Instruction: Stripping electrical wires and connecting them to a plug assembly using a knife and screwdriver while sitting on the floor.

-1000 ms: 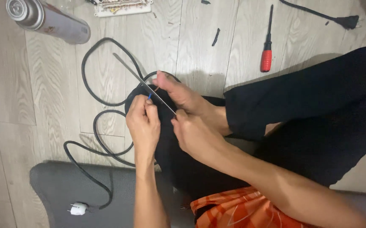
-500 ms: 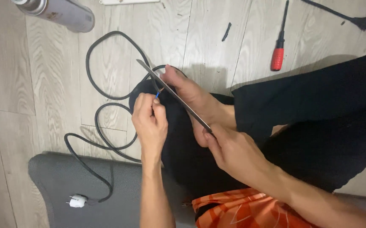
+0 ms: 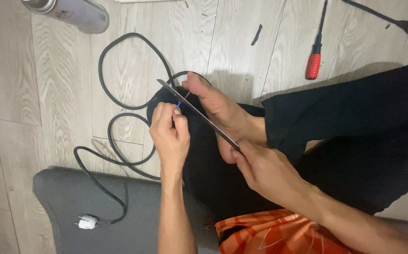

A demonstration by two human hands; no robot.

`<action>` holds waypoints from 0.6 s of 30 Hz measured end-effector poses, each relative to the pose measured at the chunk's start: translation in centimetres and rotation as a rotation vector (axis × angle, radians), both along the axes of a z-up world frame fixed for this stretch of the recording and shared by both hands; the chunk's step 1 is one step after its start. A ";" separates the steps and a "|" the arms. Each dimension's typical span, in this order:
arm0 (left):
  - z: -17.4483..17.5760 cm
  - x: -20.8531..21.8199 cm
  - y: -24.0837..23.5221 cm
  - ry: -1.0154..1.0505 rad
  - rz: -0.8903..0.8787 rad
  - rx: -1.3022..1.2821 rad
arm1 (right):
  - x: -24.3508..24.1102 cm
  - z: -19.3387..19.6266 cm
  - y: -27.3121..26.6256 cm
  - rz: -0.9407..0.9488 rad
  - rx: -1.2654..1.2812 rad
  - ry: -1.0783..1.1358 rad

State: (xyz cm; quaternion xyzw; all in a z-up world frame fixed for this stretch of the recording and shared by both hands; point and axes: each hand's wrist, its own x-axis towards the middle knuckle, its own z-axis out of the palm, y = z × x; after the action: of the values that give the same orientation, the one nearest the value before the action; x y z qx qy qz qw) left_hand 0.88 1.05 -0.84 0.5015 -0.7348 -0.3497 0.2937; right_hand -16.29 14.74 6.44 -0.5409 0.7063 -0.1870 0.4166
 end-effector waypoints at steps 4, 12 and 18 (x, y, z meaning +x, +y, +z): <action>-0.4 0.1 0.0 -0.014 -0.022 -0.036 | 0.3 -0.4 -0.8 0.016 0.035 -0.004; 1.1 -0.5 0.1 -0.065 -0.064 -0.059 | -1.1 -6.3 -8.0 0.208 -0.647 -0.771; 0.9 -0.6 0.3 -0.058 -0.007 -0.067 | 2.3 -1.7 -3.3 -0.028 -0.091 -0.087</action>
State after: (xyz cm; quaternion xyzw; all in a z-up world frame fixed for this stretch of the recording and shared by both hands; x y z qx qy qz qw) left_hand 0.33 1.34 0.07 0.4988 -0.7559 -0.3114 0.2878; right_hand -13.98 11.44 4.76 -0.5406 0.6859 -0.2480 0.4193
